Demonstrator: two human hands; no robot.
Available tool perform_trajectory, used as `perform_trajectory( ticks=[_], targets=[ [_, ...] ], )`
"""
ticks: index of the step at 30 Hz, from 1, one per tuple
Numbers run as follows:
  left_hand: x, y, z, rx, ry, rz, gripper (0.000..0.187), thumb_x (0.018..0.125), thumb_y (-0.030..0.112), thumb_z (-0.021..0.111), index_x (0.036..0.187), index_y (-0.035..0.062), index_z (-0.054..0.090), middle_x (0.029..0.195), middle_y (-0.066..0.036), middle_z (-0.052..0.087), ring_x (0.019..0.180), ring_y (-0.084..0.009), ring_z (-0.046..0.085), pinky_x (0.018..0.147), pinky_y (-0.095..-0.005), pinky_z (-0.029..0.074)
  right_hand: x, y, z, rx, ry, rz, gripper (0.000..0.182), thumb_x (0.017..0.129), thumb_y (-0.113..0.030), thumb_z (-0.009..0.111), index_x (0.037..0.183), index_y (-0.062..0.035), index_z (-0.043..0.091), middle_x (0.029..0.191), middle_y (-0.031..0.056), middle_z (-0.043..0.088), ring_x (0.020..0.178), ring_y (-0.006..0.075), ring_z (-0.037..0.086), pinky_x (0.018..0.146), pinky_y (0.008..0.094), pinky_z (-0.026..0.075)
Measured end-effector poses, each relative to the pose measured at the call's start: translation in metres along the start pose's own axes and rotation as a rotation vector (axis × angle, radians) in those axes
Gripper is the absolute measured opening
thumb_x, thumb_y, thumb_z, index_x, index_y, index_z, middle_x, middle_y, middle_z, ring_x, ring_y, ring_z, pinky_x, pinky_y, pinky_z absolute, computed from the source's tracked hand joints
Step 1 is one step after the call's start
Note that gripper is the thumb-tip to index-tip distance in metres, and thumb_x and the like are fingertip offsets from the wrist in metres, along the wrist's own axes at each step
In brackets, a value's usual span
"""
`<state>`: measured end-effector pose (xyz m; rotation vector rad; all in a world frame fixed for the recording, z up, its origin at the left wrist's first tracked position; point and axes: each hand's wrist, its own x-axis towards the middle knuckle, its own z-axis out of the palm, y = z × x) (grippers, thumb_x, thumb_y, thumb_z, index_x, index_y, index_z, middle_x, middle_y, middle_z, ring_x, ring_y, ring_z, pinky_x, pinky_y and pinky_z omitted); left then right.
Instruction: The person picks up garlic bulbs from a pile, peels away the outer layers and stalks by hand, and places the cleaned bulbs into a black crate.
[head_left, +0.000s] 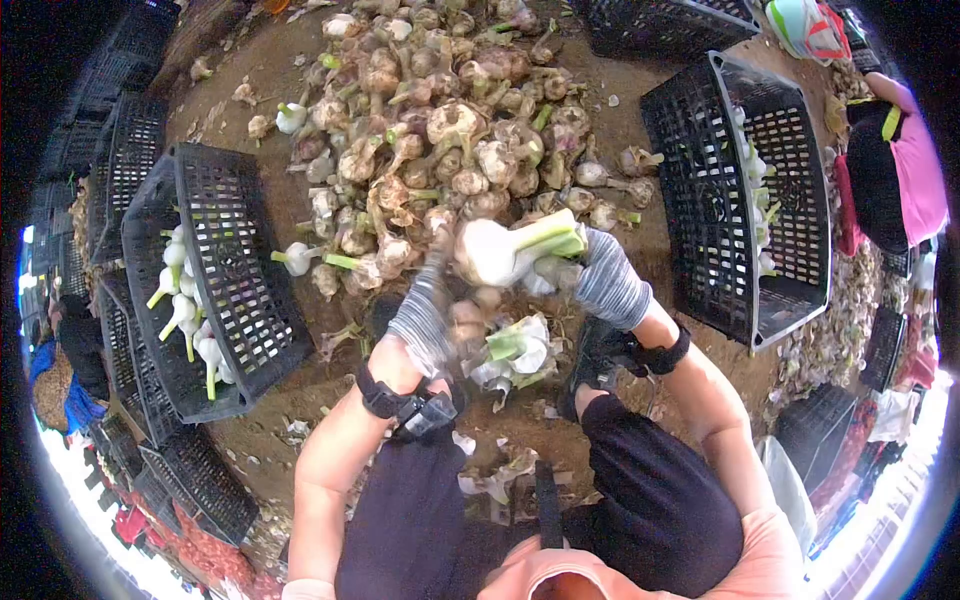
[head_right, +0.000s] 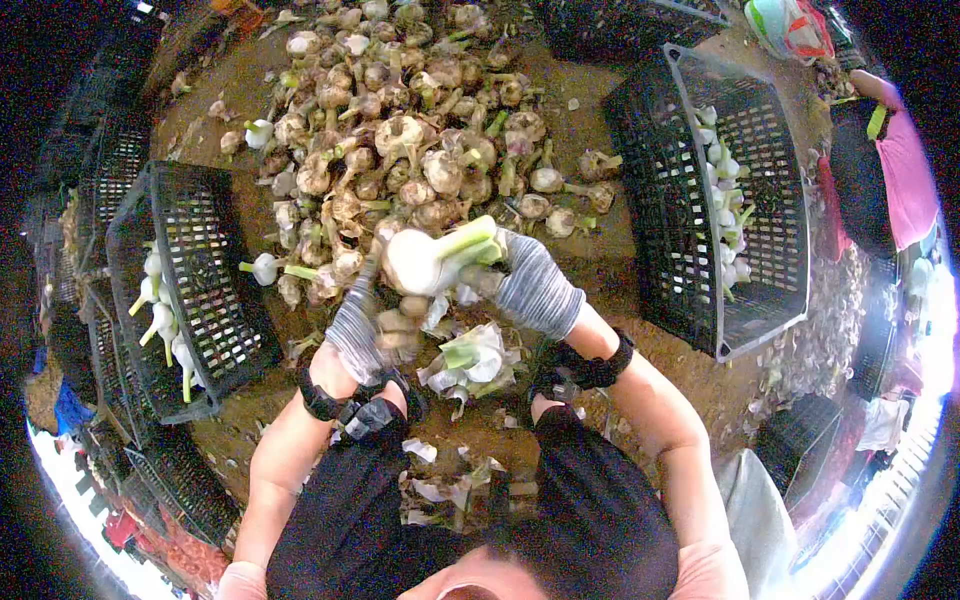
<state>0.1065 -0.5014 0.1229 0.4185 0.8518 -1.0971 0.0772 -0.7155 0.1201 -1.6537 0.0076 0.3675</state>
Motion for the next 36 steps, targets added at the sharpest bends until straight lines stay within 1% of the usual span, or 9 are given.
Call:
perform_trajectory(
  ticks=[3,6,13,17,25,28,30,34,36],
  targets=[
    [-0.005,0.001,0.003,0.109,0.086,0.254,0.058,0.079,0.060,0.052,0.106,0.0095,0.053,0.071,-0.006,0.058,0.045,-0.0105,0.046,0.037,-0.0185,0.040,0.000,0.003,-0.002,-0.042,0.053,-0.091,0.023,0.079,-0.011,0.063,0.101,-0.0042,0.059,0.082,0.0051,0.065,0.075,0.0096,0.058,0.070,0.0265,0.048],
    [-0.005,0.002,0.007,0.144,-0.299,0.526,0.053,0.083,0.033,0.061,0.124,0.0056,0.042,0.104,-0.010,0.056,0.084,-0.0197,0.060,0.079,-0.0331,0.051,-0.007,0.011,-0.001,-0.018,0.078,0.027,0.016,0.079,-0.011,0.063,0.093,-0.0034,0.058,0.080,0.0039,0.062,0.074,0.0076,0.054,0.069,0.0259,0.047],
    [0.017,-0.011,0.016,1.082,0.027,1.034,0.028,0.076,0.008,0.069,0.101,0.0038,0.058,0.091,-0.003,0.060,0.083,-0.0107,0.056,0.074,-0.0252,0.047,-0.010,-0.007,0.013,-0.066,0.151,-0.127,0.029,0.083,-0.007,0.056,0.110,-0.0029,0.047,0.087,0.0031,0.058,0.078,0.0116,0.054,0.074,0.0254,0.045],
    [0.013,-0.011,0.016,1.088,0.089,0.968,0.022,0.078,0.007,0.067,0.098,0.0031,0.060,0.086,-0.004,0.061,0.079,-0.0103,0.056,0.071,-0.0249,0.048,-0.008,-0.015,0.011,0.418,0.228,0.153,0.024,0.087,-0.009,0.050,0.109,-0.0008,0.051,0.090,0.0018,0.058,0.078,0.0090,0.053,0.071,0.0215,0.045],
    [0.004,0.003,0.003,1.013,-0.321,0.806,0.035,0.078,0.027,0.070,0.102,0.0045,0.058,0.095,-0.003,0.060,0.086,-0.0125,0.057,0.078,-0.0269,0.047,0.022,0.035,0.007,0.018,0.384,0.227,0.015,0.087,-0.007,0.049,0.097,0.0008,0.056,0.077,0.0069,0.059,0.068,0.0140,0.052,0.062,0.0259,0.044],
    [-0.001,-0.004,0.008,0.711,-0.170,0.821,0.035,0.085,0.024,0.059,0.113,0.0039,0.051,0.102,-0.007,0.059,0.096,-0.0178,0.057,0.087,-0.0311,0.046,0.006,0.081,0.009,-0.257,0.050,-0.114,0.028,0.082,-0.010,0.052,0.107,0.0020,0.053,0.102,0.0233,0.055,0.090,0.0348,0.055,0.076,0.0381,0.045],
    [0.023,0.002,-0.023,0.071,-0.218,0.446,0.032,0.087,0.016,0.054,0.116,0.0006,0.050,0.105,-0.008,0.060,0.097,-0.0193,0.058,0.083,-0.0321,0.051,-0.008,0.043,-0.003,-0.673,-0.084,-0.399,0.034,0.079,-0.014,0.056,0.110,0.0010,0.054,0.113,0.0220,0.053,0.099,0.0363,0.053,0.085,0.0381,0.044],
    [0.041,0.009,-0.051,0.077,-0.334,0.585,0.027,0.087,0.015,0.054,0.110,0.0007,0.054,0.102,-0.009,0.062,0.091,-0.0201,0.060,0.075,-0.0328,0.054,-0.034,0.004,-0.039,0.022,-0.428,-0.300,0.044,0.085,-0.023,0.055,0.117,0.0054,0.045,0.085,0.0156,0.060,0.055,0.0184,0.056,0.042,0.0260,0.046],
    [0.044,0.018,-0.057,-0.108,-0.256,0.499,0.026,0.087,0.016,0.054,0.108,0.0010,0.054,0.102,-0.010,0.062,0.089,-0.0201,0.061,0.073,-0.0322,0.055,-0.039,-0.007,-0.043,0.221,-0.462,-0.009,0.037,0.085,-0.020,0.054,0.112,0.0044,0.049,0.087,0.0164,0.060,0.067,0.0250,0.060,0.055,0.0383,0.051]
  ],
)
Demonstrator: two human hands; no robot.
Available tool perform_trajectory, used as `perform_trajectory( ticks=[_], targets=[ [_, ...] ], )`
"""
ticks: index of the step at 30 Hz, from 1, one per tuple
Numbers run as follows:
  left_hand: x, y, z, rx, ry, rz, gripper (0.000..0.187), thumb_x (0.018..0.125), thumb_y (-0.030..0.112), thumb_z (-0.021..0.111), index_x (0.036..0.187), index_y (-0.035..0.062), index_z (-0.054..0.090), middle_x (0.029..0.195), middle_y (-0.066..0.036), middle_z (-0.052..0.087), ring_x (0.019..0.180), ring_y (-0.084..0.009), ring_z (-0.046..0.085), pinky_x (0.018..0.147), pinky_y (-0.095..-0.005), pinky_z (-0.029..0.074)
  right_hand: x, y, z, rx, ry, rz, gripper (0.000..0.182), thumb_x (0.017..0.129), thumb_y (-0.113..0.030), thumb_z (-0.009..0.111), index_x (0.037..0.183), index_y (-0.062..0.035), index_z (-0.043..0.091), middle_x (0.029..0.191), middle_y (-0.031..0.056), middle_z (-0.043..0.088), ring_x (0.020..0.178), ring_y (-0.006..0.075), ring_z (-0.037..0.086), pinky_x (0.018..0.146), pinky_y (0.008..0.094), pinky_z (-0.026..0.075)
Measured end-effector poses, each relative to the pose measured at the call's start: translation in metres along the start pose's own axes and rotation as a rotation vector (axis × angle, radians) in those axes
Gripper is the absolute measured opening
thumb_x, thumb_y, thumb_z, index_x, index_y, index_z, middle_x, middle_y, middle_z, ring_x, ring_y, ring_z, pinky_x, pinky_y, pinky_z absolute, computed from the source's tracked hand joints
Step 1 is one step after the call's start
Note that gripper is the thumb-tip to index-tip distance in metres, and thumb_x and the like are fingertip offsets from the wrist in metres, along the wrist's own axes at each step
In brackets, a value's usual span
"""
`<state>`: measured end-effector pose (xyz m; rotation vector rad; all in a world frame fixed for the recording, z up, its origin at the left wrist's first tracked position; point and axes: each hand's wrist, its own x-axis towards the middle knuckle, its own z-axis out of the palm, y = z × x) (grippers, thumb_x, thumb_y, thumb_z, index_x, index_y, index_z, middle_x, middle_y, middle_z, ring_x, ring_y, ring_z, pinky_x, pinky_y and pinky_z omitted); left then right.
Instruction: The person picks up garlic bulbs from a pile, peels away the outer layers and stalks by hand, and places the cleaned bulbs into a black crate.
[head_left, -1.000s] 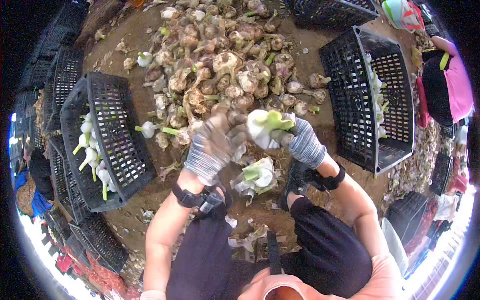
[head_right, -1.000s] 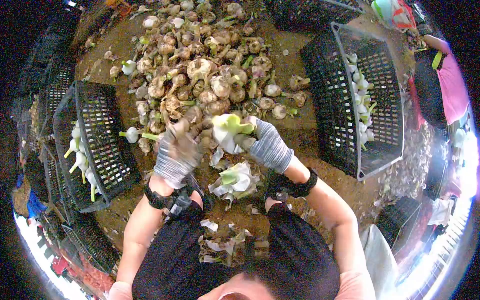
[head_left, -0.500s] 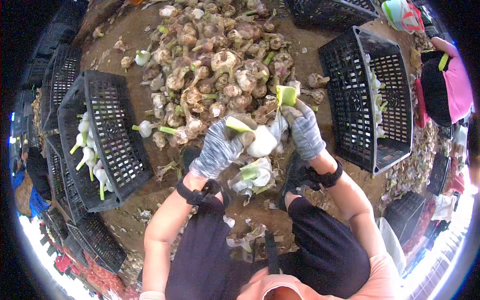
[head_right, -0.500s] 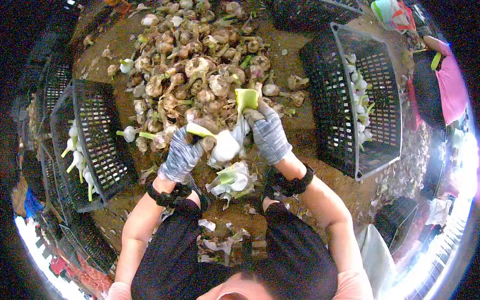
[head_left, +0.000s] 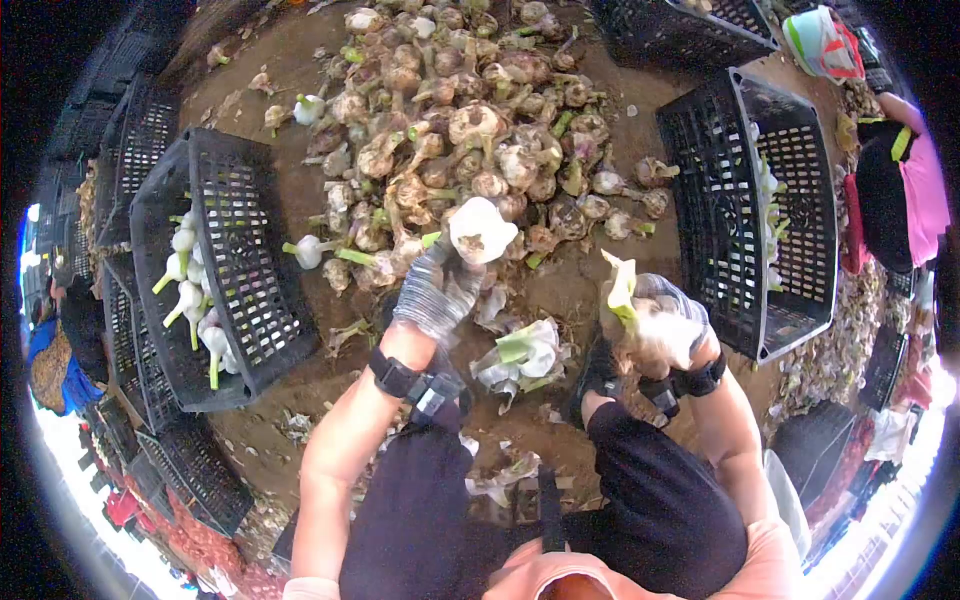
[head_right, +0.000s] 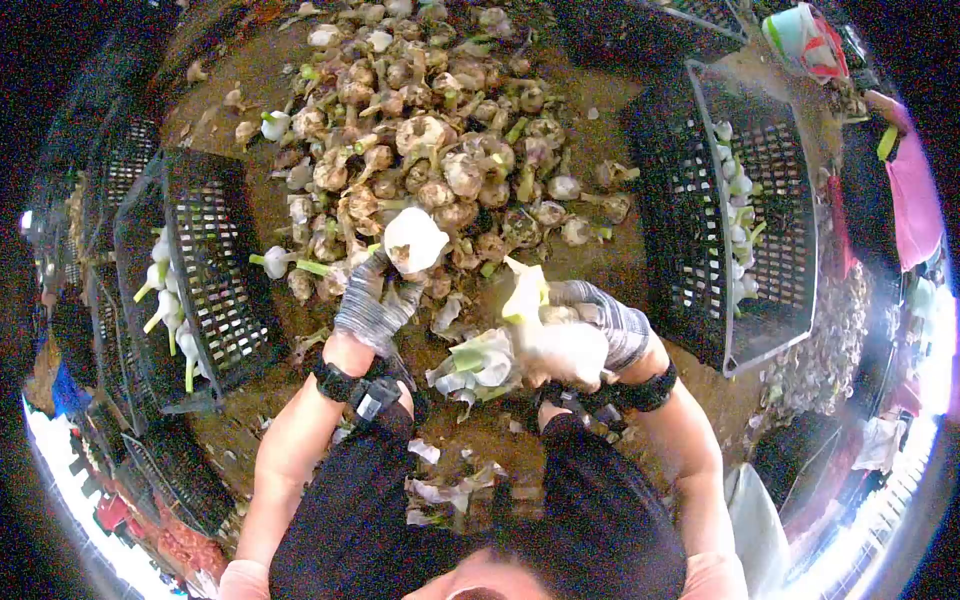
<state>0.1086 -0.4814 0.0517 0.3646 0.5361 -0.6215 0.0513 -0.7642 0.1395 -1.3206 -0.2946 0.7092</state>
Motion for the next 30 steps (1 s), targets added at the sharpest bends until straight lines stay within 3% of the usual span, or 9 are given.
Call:
perform_trajectory(
  ticks=[2,5,7,9,11,16,19,21,30],
  targets=[
    [-0.003,0.000,0.006,-0.083,0.179,-0.007,0.025,0.089,0.017,0.052,0.108,0.0011,0.054,0.101,-0.010,0.062,0.086,-0.0203,0.061,0.066,-0.0300,0.055,0.015,0.003,0.002,0.343,-0.054,0.340,0.042,0.077,-0.026,0.068,0.110,-0.0029,0.057,0.105,0.0114,0.060,0.096,0.0236,0.059,0.083,0.0331,0.048],
    [-0.008,0.001,0.009,-0.182,0.162,-0.100,0.024,0.089,0.017,0.051,0.107,0.0013,0.055,0.100,-0.010,0.062,0.086,-0.0205,0.061,0.064,-0.0288,0.055,0.038,0.003,0.030,-1.108,-0.051,0.377,0.063,0.075,-0.035,0.067,0.126,-0.0065,0.043,0.119,0.0202,0.048,0.094,0.0360,0.057,0.082,0.0404,0.048],
    [-0.008,-0.002,0.005,-0.249,0.179,-0.138,0.024,0.090,0.017,0.049,0.106,0.0008,0.055,0.098,-0.010,0.062,0.086,-0.0203,0.061,0.065,-0.0301,0.055,0.057,-0.003,0.039,-1.101,0.120,0.422,0.067,0.073,-0.034,0.068,0.130,-0.0120,0.040,0.121,0.0209,0.046,0.098,0.0376,0.054,0.082,0.0407,0.048],
    [-0.009,-0.008,0.008,-0.331,0.071,-0.300,0.023,0.091,0.017,0.048,0.106,0.0002,0.055,0.098,-0.011,0.062,0.087,-0.0211,0.061,0.068,-0.0310,0.056,0.067,-0.006,0.042,-0.972,0.542,-0.176,0.060,0.071,-0.028,0.068,0.125,-0.0154,0.045,0.119,0.0184,0.047,0.098,0.0358,0.054,0.078,0.0412,0.049],
    [-0.011,-0.018,0.005,-0.301,0.130,-0.295,0.025,0.091,0.016,0.048,0.110,-0.0005,0.053,0.103,-0.013,0.060,0.092,-0.0227,0.060,0.075,-0.0326,0.055,0.072,0.011,0.041,-1.243,0.404,-0.216,0.042,0.072,-0.018,0.065,0.112,-0.0129,0.055,0.108,0.0130,0.056,0.095,0.0309,0.056,0.076,0.0358,0.049],
    [-0.025,-0.018,0.027,0.153,0.119,-0.121,0.032,0.090,0.014,0.051,0.118,-0.0003,0.049,0.114,-0.012,0.057,0.101,-0.0229,0.057,0.085,-0.0344,0.052,0.075,0.029,0.017,0.529,0.661,0.094,0.021,0.087,-0.016,0.055,0.104,-0.0034,0.056,0.083,0.0013,0.059,0.075,0.0161,0.058,0.066,0.0279,0.050],
    [-0.037,-0.008,0.043,0.734,-0.048,0.131,0.035,0.088,0.016,0.055,0.119,-0.0001,0.049,0.112,-0.011,0.058,0.099,-0.0194,0.059,0.077,-0.0315,0.055,0.050,0.057,-0.009,1.414,0.399,0.159,0.022,0.087,-0.019,0.057,0.101,-0.0027,0.057,0.079,0.0040,0.059,0.071,0.0170,0.057,0.064,0.0292,0.050],
    [-0.040,0.004,0.052,0.102,0.168,0.068,0.035,0.086,0.019,0.058,0.116,0.0016,0.051,0.110,-0.009,0.059,0.097,-0.0167,0.060,0.072,-0.0287,0.056,0.043,0.071,-0.017,-0.074,0.285,0.119,0.028,0.085,-0.025,0.059,0.098,0.0002,0.058,0.081,0.0058,0.061,0.075,0.0206,0.058,0.069,0.0320,0.049],
    [-0.065,0.020,0.053,1.093,0.320,0.609,0.021,0.087,0.018,0.059,0.102,0.0036,0.056,0.089,-0.002,0.059,0.079,-0.0099,0.054,0.068,-0.0237,0.046,0.079,0.019,0.056,-0.480,0.615,-0.040,0.045,0.069,-0.026,0.076,0.098,-0.0037,0.051,0.087,0.0142,0.059,0.077,0.0279,0.059,0.069,0.0354,0.047]
  ],
)
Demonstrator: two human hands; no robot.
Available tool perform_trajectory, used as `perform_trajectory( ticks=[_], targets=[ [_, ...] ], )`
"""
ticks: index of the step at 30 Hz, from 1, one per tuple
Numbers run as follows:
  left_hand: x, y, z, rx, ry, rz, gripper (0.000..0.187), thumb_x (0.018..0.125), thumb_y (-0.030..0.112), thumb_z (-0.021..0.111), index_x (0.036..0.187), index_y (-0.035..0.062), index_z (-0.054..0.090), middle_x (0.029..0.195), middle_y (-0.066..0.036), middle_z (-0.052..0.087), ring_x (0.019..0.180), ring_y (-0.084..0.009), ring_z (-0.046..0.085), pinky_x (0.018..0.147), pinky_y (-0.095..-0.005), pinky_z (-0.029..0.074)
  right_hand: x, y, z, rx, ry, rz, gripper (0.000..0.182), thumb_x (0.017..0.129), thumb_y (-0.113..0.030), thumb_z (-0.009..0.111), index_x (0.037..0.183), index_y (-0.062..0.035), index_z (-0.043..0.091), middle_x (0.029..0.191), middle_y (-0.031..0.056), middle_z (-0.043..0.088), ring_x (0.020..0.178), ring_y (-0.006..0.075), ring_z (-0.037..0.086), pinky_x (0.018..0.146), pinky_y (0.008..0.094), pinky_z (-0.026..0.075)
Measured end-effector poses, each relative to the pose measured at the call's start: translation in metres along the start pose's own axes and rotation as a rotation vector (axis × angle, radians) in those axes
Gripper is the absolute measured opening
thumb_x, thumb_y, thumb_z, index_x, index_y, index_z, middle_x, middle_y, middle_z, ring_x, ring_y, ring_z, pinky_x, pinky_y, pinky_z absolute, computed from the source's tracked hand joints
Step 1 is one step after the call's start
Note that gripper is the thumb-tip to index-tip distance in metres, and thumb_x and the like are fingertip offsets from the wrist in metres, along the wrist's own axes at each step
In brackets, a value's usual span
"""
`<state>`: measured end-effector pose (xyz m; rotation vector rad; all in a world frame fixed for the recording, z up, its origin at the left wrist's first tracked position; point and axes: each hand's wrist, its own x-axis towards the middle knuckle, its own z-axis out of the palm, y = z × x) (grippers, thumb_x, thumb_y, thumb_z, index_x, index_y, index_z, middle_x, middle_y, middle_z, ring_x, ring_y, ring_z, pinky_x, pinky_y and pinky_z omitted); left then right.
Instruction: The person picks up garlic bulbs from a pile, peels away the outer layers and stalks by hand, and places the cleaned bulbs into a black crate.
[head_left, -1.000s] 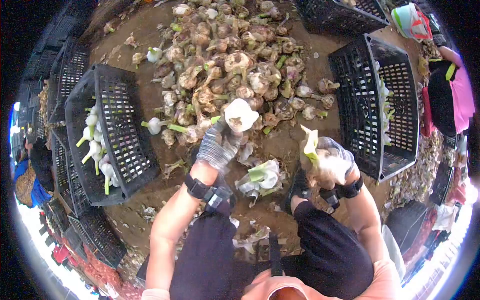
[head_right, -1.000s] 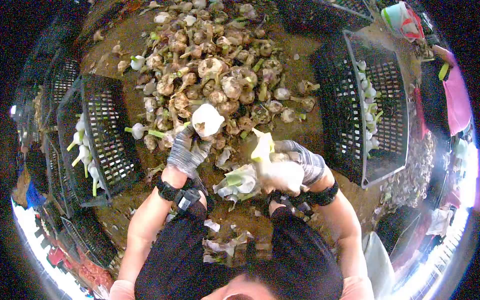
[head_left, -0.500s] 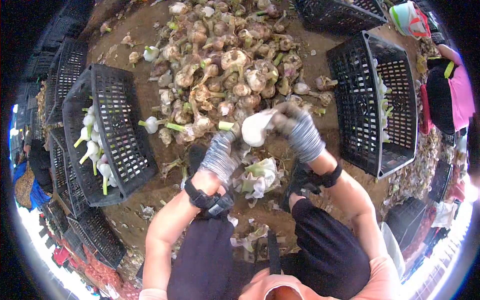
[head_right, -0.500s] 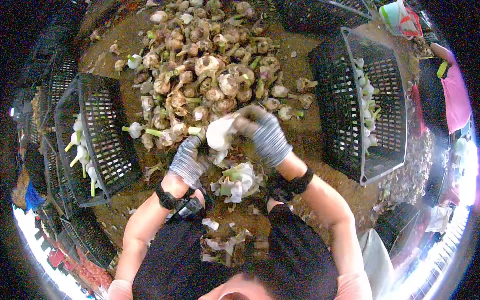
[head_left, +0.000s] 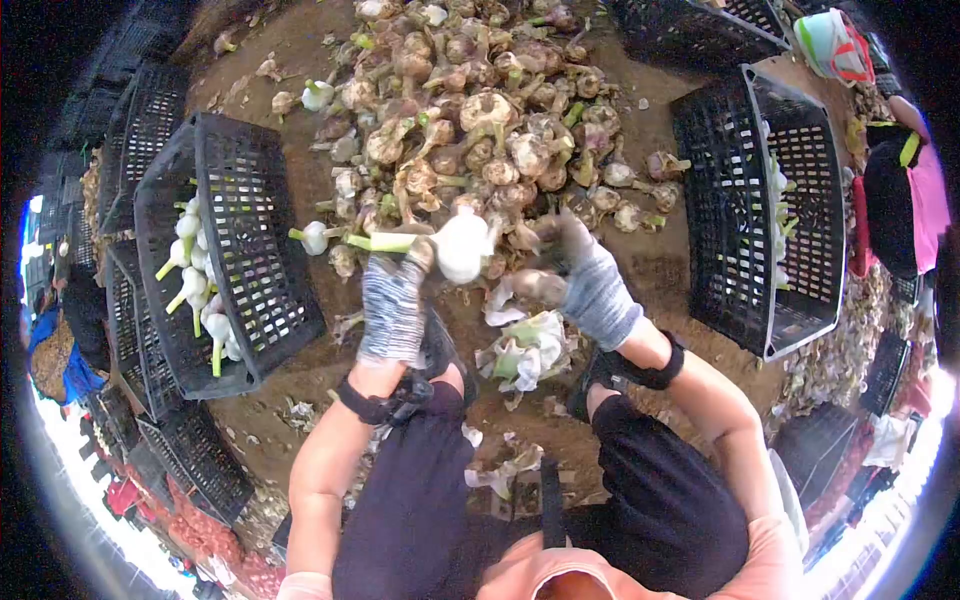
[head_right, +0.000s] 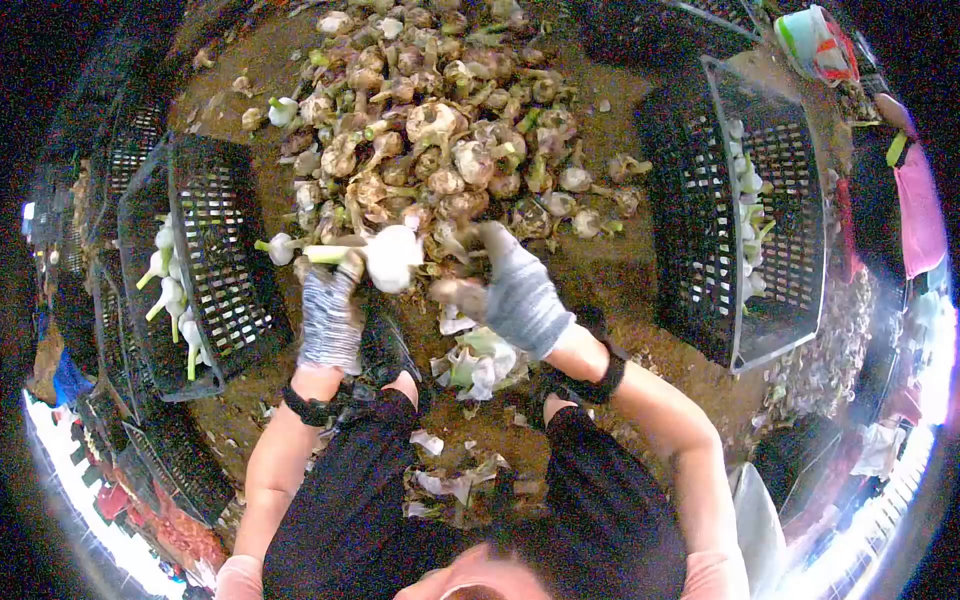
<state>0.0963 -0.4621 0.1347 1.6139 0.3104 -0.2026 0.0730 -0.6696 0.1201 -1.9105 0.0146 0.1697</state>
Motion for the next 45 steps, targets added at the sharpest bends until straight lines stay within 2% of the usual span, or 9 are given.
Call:
perform_trajectory(
  ticks=[4,6,12,19,22,27,32,39,45],
  targets=[
    [-0.007,-0.012,0.007,-0.005,-0.087,0.015,0.023,0.086,0.019,0.060,0.102,0.0032,0.055,0.093,-0.004,0.059,0.082,-0.0116,0.056,0.072,-0.0260,0.048,0.010,0.003,0.011,0.253,-0.024,0.099,0.038,0.073,-0.020,0.072,0.098,-0.0023,0.050,0.081,0.0067,0.058,0.073,0.0143,0.054,0.068,0.0309,0.046],
    [-0.005,-0.008,-0.002,-0.653,-0.070,-0.385,0.026,0.086,0.019,0.061,0.104,0.0035,0.053,0.097,-0.005,0.058,0.087,-0.0135,0.057,0.076,-0.0280,0.050,0.007,0.040,0.013,0.541,-0.085,0.439,0.031,0.074,-0.016,0.070,0.096,-0.0008,0.053,0.081,0.0045,0.058,0.072,0.0096,0.050,0.066,0.0273,0.046],
    [-0.010,-0.001,-0.058,-0.532,0.094,-0.087,0.027,0.089,0.017,0.054,0.111,0.0023,0.049,0.100,-0.007,0.056,0.095,-0.0178,0.057,0.085,-0.0320,0.049,-0.031,0.068,0.010,0.172,-0.448,0.633,0.033,0.082,-0.027,0.063,0.104,-0.0031,0.059,0.088,0.0116,0.063,0.080,0.0169,0.060,0.069,0.0301,0.048],
    [-0.018,-0.015,-0.037,0.194,0.075,0.196,0.028,0.084,0.024,0.063,0.099,0.0017,0.057,0.093,-0.004,0.060,0.085,-0.0121,0.054,0.075,-0.0266,0.044,-0.003,-0.012,0.032,0.104,-0.150,0.037,0.041,0.074,-0.026,0.071,0.103,-0.0044,0.053,0.092,0.0166,0.061,0.088,0.0285,0.060,0.077,0.0347,0.046],
    [-0.022,-0.011,-0.024,0.067,-0.010,0.053,0.027,0.083,0.022,0.065,0.099,0.0014,0.058,0.091,-0.004,0.060,0.084,-0.0112,0.054,0.075,-0.0251,0.044,0.004,-0.002,0.043,0.437,-0.155,0.131,0.030,0.072,-0.019,0.069,0.091,-0.0024,0.051,0.077,0.0089,0.058,0.069,0.0168,0.056,0.063,0.0322,0.047],
    [-0.029,0.014,-0.048,-0.403,0.069,-0.065,0.040,0.081,0.028,0.066,0.107,0.0008,0.052,0.100,-0.008,0.057,0.091,-0.0181,0.057,0.082,-0.0311,0.047,-0.032,0.057,0.037,0.324,-0.437,0.572,0.020,0.074,-0.012,0.063,0.090,-0.0027,0.056,0.068,0.0081,0.057,0.062,0.0154,0.055,0.055,0.0291,0.046],
    [-0.025,0.008,-0.110,-0.215,0.252,0.125,0.039,0.083,0.030,0.063,0.106,0.0001,0.053,0.098,-0.007,0.057,0.088,-0.0162,0.057,0.079,-0.0308,0.048,-0.056,0.071,0.038,-0.006,-0.481,0.154,0.039,0.077,-0.032,0.068,0.102,-0.0046,0.057,0.088,0.0165,0.061,0.084,0.0332,0.061,0.075,0.0370,0.047],
    [-0.033,0.007,-0.050,0.096,0.056,0.128,0.032,0.084,0.027,0.063,0.101,0.0009,0.057,0.090,-0.004,0.061,0.081,-0.0121,0.055,0.074,-0.0270,0.045,-0.002,-0.034,0.045,0.153,-0.183,-0.114,0.044,0.073,-0.028,0.072,0.104,-0.0048,0.051,0.091,0.0176,0.059,0.085,0.0295,0.059,0.075,0.0355,0.046],
    [-0.039,0.006,-0.048,-0.161,0.004,-0.049,0.035,0.081,0.025,0.066,0.104,0.0009,0.056,0.092,-0.004,0.060,0.084,-0.0123,0.056,0.076,-0.0259,0.046,-0.009,0.009,0.053,0.475,-0.244,0.268,0.031,0.073,-0.021,0.070,0.093,-0.0035,0.055,0.082,0.0169,0.059,0.080,0.0304,0.059,0.072,0.0363,0.046]
  ],
)
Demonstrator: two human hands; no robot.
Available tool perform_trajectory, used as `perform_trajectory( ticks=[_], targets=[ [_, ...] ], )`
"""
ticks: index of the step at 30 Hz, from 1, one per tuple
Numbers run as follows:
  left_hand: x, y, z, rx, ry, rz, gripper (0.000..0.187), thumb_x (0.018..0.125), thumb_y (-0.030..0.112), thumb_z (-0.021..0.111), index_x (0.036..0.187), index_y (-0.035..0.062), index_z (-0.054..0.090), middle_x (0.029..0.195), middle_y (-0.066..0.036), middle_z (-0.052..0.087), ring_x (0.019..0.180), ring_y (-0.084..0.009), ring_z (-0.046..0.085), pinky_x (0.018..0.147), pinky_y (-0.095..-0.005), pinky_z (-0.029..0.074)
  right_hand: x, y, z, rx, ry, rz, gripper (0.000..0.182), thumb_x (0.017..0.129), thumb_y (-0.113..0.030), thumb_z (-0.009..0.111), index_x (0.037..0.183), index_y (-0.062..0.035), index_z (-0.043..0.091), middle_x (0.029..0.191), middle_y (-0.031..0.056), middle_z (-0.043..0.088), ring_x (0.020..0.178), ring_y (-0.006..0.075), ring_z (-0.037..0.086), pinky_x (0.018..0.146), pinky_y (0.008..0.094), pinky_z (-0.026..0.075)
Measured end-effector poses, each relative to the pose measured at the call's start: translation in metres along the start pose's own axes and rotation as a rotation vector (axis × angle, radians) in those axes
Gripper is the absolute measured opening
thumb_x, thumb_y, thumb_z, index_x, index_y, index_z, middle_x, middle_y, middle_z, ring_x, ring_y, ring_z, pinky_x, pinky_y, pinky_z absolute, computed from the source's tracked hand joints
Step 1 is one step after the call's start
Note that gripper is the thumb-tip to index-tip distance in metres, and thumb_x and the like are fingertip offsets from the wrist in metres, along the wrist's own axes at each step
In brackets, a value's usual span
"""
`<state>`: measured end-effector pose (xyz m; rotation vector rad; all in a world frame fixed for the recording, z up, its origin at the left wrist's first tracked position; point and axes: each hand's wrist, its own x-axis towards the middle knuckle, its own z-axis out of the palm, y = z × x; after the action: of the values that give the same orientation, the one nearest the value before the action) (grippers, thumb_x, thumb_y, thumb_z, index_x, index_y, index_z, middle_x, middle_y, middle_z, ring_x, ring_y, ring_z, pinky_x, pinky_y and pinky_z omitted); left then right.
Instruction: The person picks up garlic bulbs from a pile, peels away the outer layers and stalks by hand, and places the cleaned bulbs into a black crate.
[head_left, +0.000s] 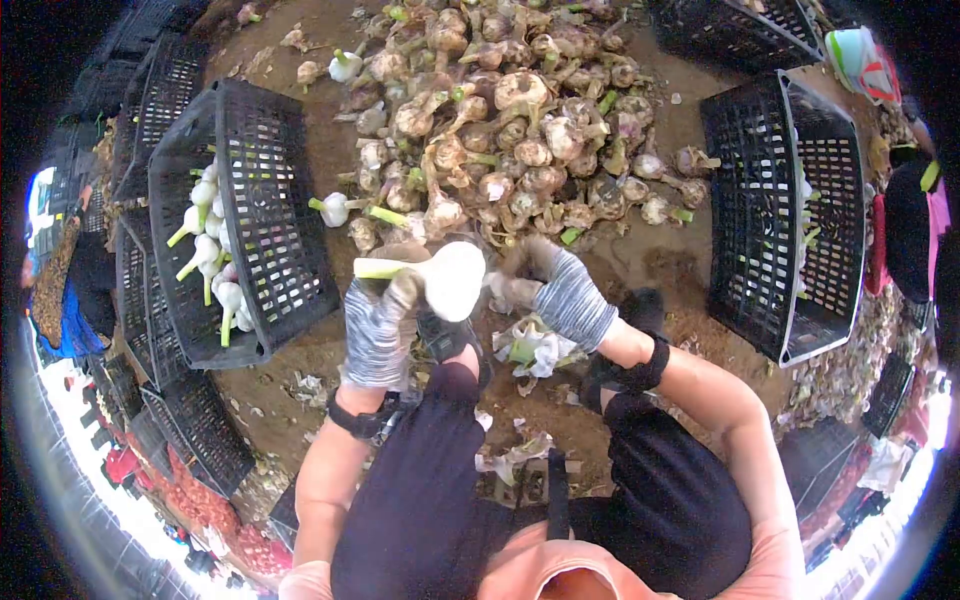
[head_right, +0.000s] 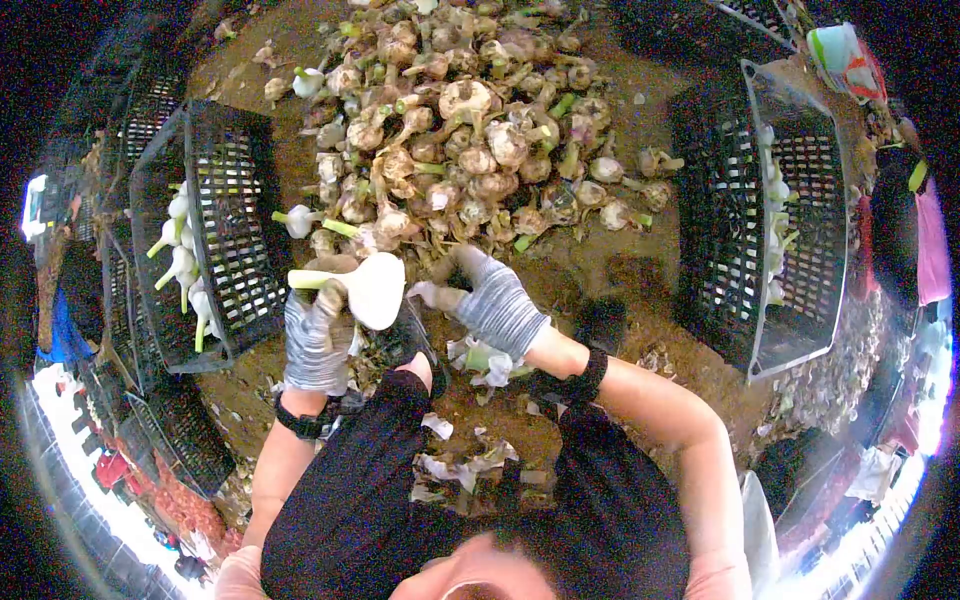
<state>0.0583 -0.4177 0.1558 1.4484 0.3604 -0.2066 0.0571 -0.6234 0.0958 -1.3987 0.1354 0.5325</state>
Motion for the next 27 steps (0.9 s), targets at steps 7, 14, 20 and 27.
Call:
perform_trajectory(
  ticks=[7,14,20,27],
  targets=[
    [-0.001,0.022,-0.067,-0.056,0.493,0.284,0.035,0.081,0.022,0.065,0.105,0.0001,0.053,0.100,-0.008,0.057,0.091,-0.0184,0.057,0.077,-0.0299,0.050,-0.032,0.082,-0.035,-0.745,-0.318,0.047,0.029,0.077,-0.030,0.063,0.092,-0.0047,0.062,0.088,0.0210,0.061,0.082,0.0364,0.059,0.073,0.0404,0.047],
    [0.003,0.050,-0.116,0.692,0.899,0.756,0.046,0.083,0.015,0.062,0.120,-0.0023,0.044,0.111,-0.015,0.054,0.097,-0.0208,0.054,0.086,-0.0325,0.045,-0.039,0.097,-0.038,-0.814,-0.351,0.012,0.035,0.082,-0.034,0.055,0.097,-0.0032,0.063,0.086,0.0214,0.063,0.079,0.0361,0.060,0.071,0.0424,0.047],
    [0.049,-0.053,-0.059,1.355,0.082,0.265,0.077,0.063,0.038,0.077,0.122,-0.0009,0.044,0.119,-0.020,0.050,0.110,-0.0323,0.048,0.094,-0.0386,0.038,-0.028,0.073,-0.039,-0.984,-0.342,0.021,0.035,0.082,-0.038,0.054,0.094,-0.0062,0.063,0.086,0.0224,0.060,0.080,0.0356,0.059,0.070,0.0430,0.047],
    [0.085,-0.111,-0.028,1.220,0.257,0.384,0.064,0.060,0.027,0.080,0.110,0.0010,0.050,0.103,-0.019,0.056,0.096,-0.0337,0.055,0.082,-0.0400,0.045,-0.019,0.050,-0.035,-0.968,-0.013,-0.129,0.023,0.077,-0.026,0.064,0.091,-0.0066,0.063,0.084,0.0200,0.060,0.079,0.0349,0.059,0.069,0.0420,0.048]
  ],
)
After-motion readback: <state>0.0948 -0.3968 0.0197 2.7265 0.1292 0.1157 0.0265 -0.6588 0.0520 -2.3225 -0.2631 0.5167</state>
